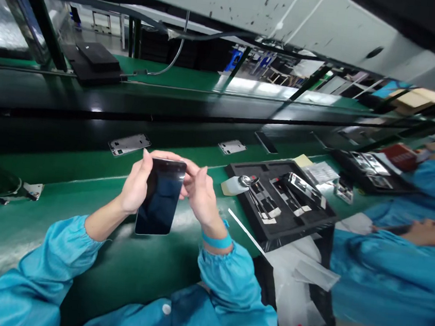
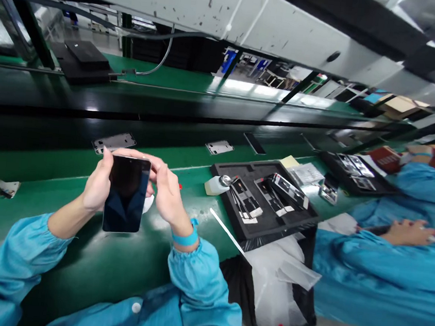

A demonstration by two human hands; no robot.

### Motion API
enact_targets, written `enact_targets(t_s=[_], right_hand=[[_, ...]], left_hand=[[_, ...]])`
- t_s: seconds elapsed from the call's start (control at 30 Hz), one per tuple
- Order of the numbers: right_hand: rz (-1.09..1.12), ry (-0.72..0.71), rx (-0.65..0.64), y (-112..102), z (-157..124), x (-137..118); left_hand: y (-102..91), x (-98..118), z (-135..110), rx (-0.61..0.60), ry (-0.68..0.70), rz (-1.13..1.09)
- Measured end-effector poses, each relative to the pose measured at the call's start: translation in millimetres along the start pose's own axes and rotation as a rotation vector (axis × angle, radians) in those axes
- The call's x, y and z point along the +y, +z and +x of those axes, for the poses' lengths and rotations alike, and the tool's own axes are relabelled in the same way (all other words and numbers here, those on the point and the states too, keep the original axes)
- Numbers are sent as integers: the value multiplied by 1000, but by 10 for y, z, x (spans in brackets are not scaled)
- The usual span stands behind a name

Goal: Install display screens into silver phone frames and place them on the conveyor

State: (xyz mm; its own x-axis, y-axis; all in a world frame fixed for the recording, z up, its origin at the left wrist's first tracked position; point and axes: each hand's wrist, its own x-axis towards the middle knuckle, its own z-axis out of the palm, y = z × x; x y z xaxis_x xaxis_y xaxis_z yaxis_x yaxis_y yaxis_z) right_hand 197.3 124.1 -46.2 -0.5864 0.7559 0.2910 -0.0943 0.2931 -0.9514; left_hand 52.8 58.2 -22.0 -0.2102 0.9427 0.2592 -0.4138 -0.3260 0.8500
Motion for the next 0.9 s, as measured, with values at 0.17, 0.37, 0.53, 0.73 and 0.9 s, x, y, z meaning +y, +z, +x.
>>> enact_targets(t_s=[0.17, 0.37, 0.53, 0.73, 0.9], right_hand=[[115, 82, -73, -58, 29, -268], [37, 42, -69, -36, -13, -389], [39, 32, -72, -1, -60, -157], [34, 178, -521, -83, -355, 88], [16, 216, -635, -195, -280, 137]], left_hand=[[69, 80, -116, -48, 0, 79], [110, 72, -195, 41, 190, 351], [78, 33, -64, 202, 228, 291], [-31, 159, 83, 305, 188, -90], [-5, 90, 80, 298, 188, -89]])
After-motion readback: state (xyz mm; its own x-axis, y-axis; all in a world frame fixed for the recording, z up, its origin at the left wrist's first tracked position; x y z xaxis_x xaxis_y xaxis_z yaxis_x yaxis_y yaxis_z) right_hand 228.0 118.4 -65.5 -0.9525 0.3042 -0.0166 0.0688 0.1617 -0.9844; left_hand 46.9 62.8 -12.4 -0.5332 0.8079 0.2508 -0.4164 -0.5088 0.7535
